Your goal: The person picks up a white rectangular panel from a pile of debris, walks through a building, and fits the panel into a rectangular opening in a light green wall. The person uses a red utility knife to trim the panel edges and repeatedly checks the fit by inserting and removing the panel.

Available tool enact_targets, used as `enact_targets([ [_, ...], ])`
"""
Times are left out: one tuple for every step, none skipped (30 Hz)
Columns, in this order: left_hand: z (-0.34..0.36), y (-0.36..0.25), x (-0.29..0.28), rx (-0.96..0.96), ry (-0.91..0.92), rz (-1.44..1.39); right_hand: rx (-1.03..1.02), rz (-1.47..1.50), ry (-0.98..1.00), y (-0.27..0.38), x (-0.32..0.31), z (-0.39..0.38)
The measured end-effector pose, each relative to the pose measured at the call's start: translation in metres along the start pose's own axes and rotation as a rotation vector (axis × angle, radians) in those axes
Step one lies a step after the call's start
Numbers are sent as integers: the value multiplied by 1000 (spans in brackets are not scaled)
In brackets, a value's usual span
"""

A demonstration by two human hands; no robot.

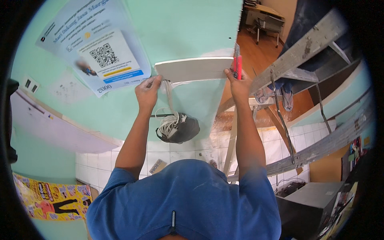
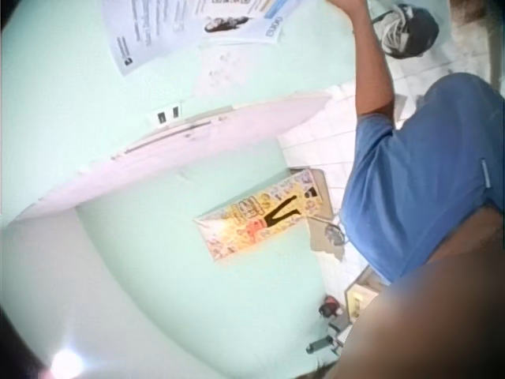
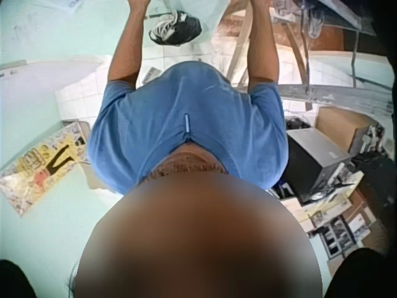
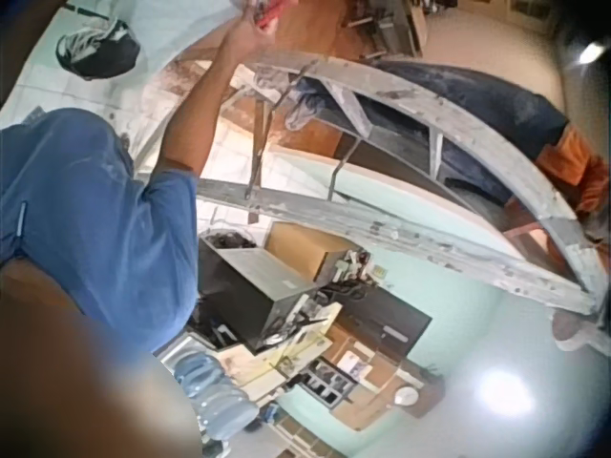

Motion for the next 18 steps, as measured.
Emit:
enact_targets([
  [1, -1, 0, 6, 8, -3, -9, 4, 0, 0, 0, 0],
  [2, -1, -1, -2, 13, -2, -17, -1, 1, 1, 0, 0],
  [2, -5, -2, 33, 12, 4, -23, -8, 7, 1, 1, 1],
  [2, -9, -3, 56, 9, 15, -31, -10, 4, 2, 0, 1],
  [1, -11, -4, 66, 13, 29, -31, -18, 9, 3, 0, 1],
  [0, -10, -4, 40, 23, 18, -3, -41, 7, 1, 0, 1],
  [0, -8, -4, 16, 34, 4, -36, -52, 13, 4, 0, 1],
  [-1, -9, -4, 18, 35, -23, -42, -76, 10, 5, -1, 0],
  [-1, -6, -5, -16, 29, -27, -49, -105, -5, 6, -2, 0],
  [-2, -4, -5, -31, 16, -40, -49, -80, 3, 5, -1, 0],
  [-2, -1, -5, -57, 6, -47, -49, -60, 1, 5, 0, -1],
  [-4, 5, -4, -105, 1, -70, -47, -39, -2, 4, 1, -1],
  [-6, 12, -3, -163, 0, -85, -58, -2, -9, 4, 2, -2],
  [-8, 18, -2, -218, -9, -93, -64, 36, -19, 4, 2, -3],
  [-9, 21, 0, -228, -12, -131, -45, 71, -30, 1, 3, -3],
  [-10, 23, 0, -231, -23, -164, -68, 80, -31, 3, 5, -4],
  [-11, 27, 2, -251, -10, -193, -69, 86, -31, 3, 7, -5],
  [-11, 28, 1, -236, -8, -192, -62, 92, -42, 3, 8, -5],
])
Point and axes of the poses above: each hand's wrist, its own z-axis towards the middle knuckle, its own x-axis out of the palm, y = z × x, the point moved 9 cm from there along z, towards the middle knuckle, and after that the axes turned 3 degrees about -x, right-handed, at the moved point
